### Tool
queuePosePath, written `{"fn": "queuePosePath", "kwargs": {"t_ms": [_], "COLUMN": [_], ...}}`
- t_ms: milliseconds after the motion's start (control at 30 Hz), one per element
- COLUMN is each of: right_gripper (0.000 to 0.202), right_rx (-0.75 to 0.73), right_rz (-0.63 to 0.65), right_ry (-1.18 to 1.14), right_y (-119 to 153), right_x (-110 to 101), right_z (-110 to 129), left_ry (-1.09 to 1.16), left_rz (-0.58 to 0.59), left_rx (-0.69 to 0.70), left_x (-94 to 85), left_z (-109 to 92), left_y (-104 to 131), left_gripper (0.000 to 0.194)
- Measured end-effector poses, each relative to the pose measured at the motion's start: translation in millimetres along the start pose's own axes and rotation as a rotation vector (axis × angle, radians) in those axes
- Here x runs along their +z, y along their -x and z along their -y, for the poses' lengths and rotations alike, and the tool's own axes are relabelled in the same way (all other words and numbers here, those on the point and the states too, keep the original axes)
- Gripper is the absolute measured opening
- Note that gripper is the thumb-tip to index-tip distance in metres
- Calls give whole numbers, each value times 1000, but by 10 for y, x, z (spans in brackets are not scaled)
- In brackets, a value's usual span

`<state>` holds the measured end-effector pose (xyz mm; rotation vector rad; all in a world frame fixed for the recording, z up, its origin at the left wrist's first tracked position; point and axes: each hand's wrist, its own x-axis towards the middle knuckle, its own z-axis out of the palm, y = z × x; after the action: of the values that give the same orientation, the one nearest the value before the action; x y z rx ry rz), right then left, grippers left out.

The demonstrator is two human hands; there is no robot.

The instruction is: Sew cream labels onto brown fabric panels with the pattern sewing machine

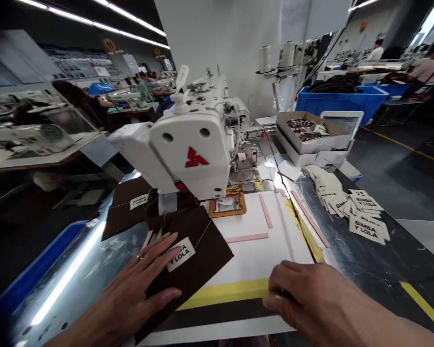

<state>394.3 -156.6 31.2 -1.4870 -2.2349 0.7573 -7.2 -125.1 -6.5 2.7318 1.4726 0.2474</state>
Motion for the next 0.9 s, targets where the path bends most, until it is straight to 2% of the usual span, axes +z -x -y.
{"fn": "queuePosePath", "kwargs": {"t_ms": [33, 100, 233, 367, 533, 700, 833, 900], "right_gripper": [39, 39, 29, 14, 22, 24, 5, 8], "right_rx": [-60, -147, -325, -453, -510, -543, -596, -572], "right_rz": [140, 265, 194, 156, 87, 119, 85, 93], "right_ry": [-14, 17, 315, 500, 530, 614, 585, 520], "right_y": [-111, -356, -746, -936, -1095, -1215, -1216, -1215], "right_x": [70, 184, 355, 447, 496, 535, 601, 646], "right_z": [42, 121, 223, 269, 374, 444, 481, 541], "left_ry": [7, 11, -5, -32, -24, 16, 77, 100], "left_rz": [-3, -4, -20, -39, -64, -39, -44, -33], "left_rx": [-4, -2, -21, -7, 25, 20, 1, -11], "left_x": [5, 33, 91, 83, 43, 49, 60, 61], "left_z": [-25, -50, -22, 33, 76, 105, 85, 68], "left_y": [10, 43, 140, 240, 291, 284, 270, 260], "left_gripper": [68, 74, 83, 69, 59, 63, 64, 64]}}
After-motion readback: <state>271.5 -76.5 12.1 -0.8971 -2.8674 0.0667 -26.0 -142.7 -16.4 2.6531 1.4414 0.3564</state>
